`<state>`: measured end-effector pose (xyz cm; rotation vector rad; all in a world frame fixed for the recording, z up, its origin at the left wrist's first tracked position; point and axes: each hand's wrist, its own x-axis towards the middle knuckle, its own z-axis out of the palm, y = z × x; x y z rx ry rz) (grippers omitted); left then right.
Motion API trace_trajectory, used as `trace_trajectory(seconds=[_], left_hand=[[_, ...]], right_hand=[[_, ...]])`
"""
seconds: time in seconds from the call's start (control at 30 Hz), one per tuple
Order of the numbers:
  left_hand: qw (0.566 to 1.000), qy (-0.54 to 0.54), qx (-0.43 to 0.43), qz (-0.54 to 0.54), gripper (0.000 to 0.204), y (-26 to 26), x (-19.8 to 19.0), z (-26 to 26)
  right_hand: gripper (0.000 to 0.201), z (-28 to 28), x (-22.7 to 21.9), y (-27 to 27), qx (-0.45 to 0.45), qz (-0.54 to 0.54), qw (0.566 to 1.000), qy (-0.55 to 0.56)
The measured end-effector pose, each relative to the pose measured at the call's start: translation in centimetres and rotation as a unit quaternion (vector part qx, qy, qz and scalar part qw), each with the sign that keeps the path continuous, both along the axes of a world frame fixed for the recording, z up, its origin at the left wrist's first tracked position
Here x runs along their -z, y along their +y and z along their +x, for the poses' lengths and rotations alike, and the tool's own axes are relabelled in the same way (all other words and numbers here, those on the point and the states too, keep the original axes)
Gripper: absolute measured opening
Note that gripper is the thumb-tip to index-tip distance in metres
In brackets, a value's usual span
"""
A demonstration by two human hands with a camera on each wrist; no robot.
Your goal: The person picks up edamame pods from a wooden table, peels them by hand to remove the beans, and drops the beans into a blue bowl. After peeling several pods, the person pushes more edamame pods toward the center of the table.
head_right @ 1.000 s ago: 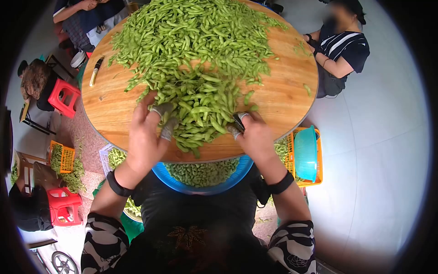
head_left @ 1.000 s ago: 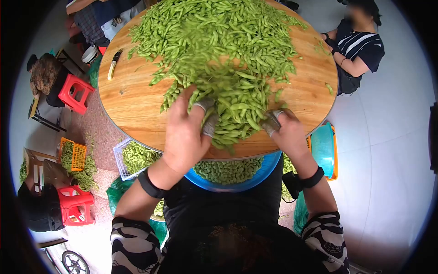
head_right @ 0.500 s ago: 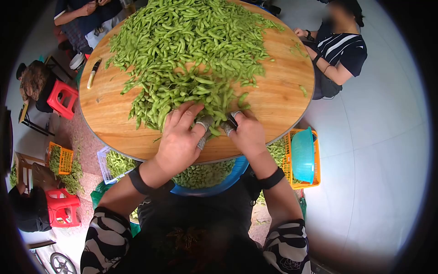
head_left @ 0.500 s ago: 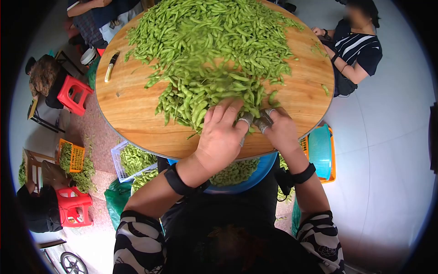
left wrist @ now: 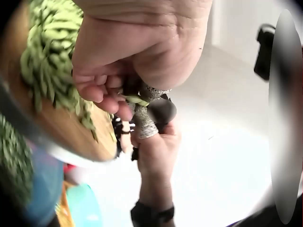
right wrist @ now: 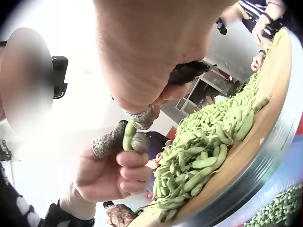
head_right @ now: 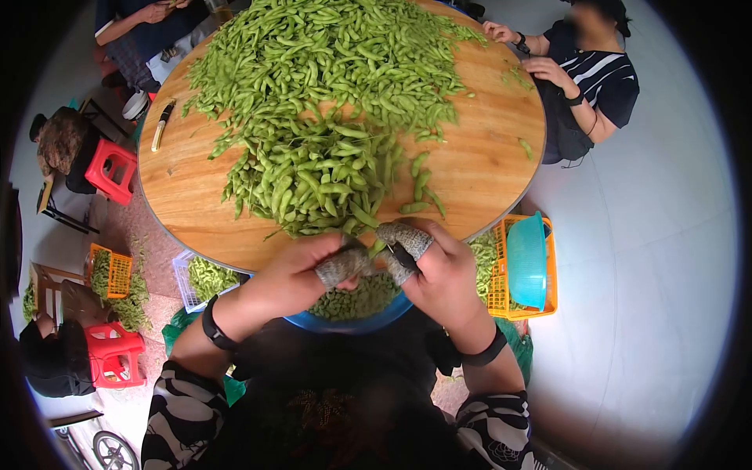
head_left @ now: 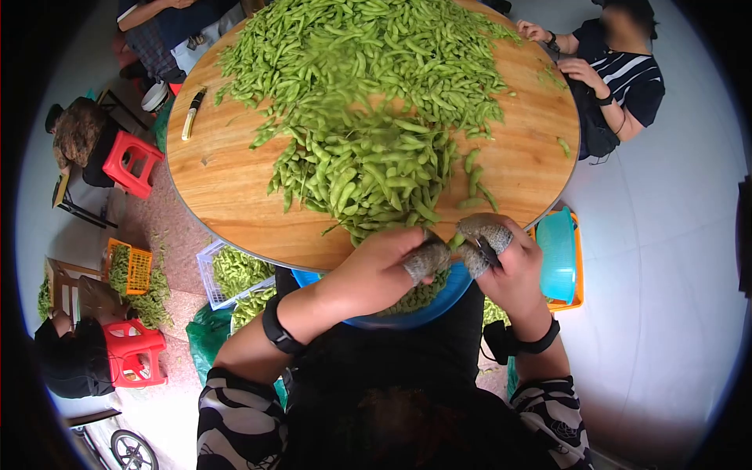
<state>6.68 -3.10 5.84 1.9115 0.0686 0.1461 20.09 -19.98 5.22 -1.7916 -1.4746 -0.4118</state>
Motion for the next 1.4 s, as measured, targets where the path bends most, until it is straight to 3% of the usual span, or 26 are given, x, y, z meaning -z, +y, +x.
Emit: trace_trajectory(seconds=[0.07,0.13,0.23,0.27,0.33,0.47,0.6,0.7,0.73,0.77,0.8,0.87,0.9,0.93,0.97,1.0,1.03,1.07,1.1,1.23,1.27,1.3,1.33,1.4], left_hand=[[0.949,0.127,0.011,-0.290,0.020,0.2,-0.3,-1.6],[0.958,0.081,-0.022,-0.275,0.023,-0.1,1.3,-3.3],[0.968,0.006,-0.074,-0.241,0.028,-0.7,4.0,-5.0],[0.971,-0.021,-0.090,-0.222,0.031,-1.0,4.6,-5.4],[0.975,-0.015,-0.098,-0.199,0.031,-1.0,5.2,-6.4],[0.982,-0.030,-0.100,-0.158,0.027,-1.0,5.6,-7.8],[0.975,-0.042,-0.118,-0.183,0.022,-1.3,5.6,-8.6],[0.981,-0.081,-0.138,-0.111,0.018,-1.4,6.4,-9.0],[0.980,-0.107,-0.149,0.076,0.018,-1.2,6.4,-9.3],[0.944,-0.128,-0.156,0.260,0.018,-1.1,6.4,-9.5],[0.945,-0.127,-0.155,0.260,0.018,-1.1,6.6,-9.5],[0.941,-0.116,-0.166,0.272,0.018,-1.2,7.3,-9.6],[0.942,-0.113,-0.164,0.271,0.018,-1.0,8.0,-9.5],[0.969,-0.115,-0.146,0.162,0.016,-0.7,8.8,-9.4],[0.984,-0.114,-0.129,0.050,0.014,-0.3,9.3,-9.4],[0.984,-0.111,-0.129,0.050,0.014,0.3,9.2,-9.5],[0.980,0.003,-0.084,-0.182,0.011,0.9,8.8,-9.8],[0.908,0.116,-0.035,-0.402,0.009,1.3,8.6,-9.9],[0.889,0.105,-0.003,-0.446,0.010,1.3,8.7,-10.0],[0.916,0.166,-0.027,-0.364,0.010,1.0,8.5,-9.3],[0.993,0.079,-0.060,-0.057,0.012,0.6,8.7,-9.4],[0.963,-0.020,-0.088,0.254,0.016,0.2,8.8,-9.4],[0.964,-0.021,-0.085,0.253,0.016,0.1,8.8,-9.4],[0.903,-0.069,-0.083,0.417,0.021,0.0,8.8,-9.4]], right_hand=[[0.042,-2.3,0.7,-0.8,-0.030,-0.037,0.951,0.304],[0.040,-3.7,0.9,-1.0,-0.059,-0.082,0.921,0.377],[0.031,-5.7,1.5,-0.9,-0.146,-0.100,0.810,0.559],[0.031,-5.9,1.8,-0.8,-0.147,-0.103,0.807,0.563],[0.039,-6.2,2.6,-0.6,-0.175,-0.149,0.849,0.476],[0.033,-7.0,3.2,-0.2,-0.191,-0.150,0.855,0.459],[0.030,-7.8,3.1,0.1,-0.209,-0.155,0.842,0.473],[0.029,-8.1,3.0,0.3,-0.196,-0.187,0.829,0.490],[0.029,-8.2,3.1,0.4,-0.176,-0.213,0.812,0.513],[0.028,-8.2,3.3,0.6,-0.156,-0.238,0.794,0.537],[0.028,-8.1,3.3,0.9,-0.155,-0.239,0.794,0.538],[0.026,-7.9,3.6,1.5,-0.143,-0.251,0.671,0.683],[0.032,-8.1,3.7,1.8,-0.145,-0.229,0.632,0.726],[0.032,-7.9,4.1,1.8,-0.144,-0.228,0.630,0.728],[0.031,-7.5,4.8,1.6,-0.168,-0.226,0.563,0.777],[0.031,-7.1,5.4,1.5,-0.192,-0.222,0.491,0.820],[0.031,-6.9,5.9,1.2,-0.192,-0.221,0.488,0.822],[0.030,-6.8,6.4,0.9,-0.232,-0.207,0.427,0.849],[0.029,-6.8,6.5,0.8,-0.270,-0.191,0.365,0.870],[0.024,-7.3,6.0,1.0,-0.244,-0.194,0.397,0.863],[0.021,-7.9,6.3,1.1,-0.186,-0.227,0.461,0.837],[0.018,-8.3,6.4,1.3,-0.127,-0.259,0.521,0.803],[0.018,-8.6,6.5,1.4,-0.124,-0.257,0.522,0.804],[0.013,-8.8,6.5,1.5,-0.148,-0.269,0.614,0.727]])
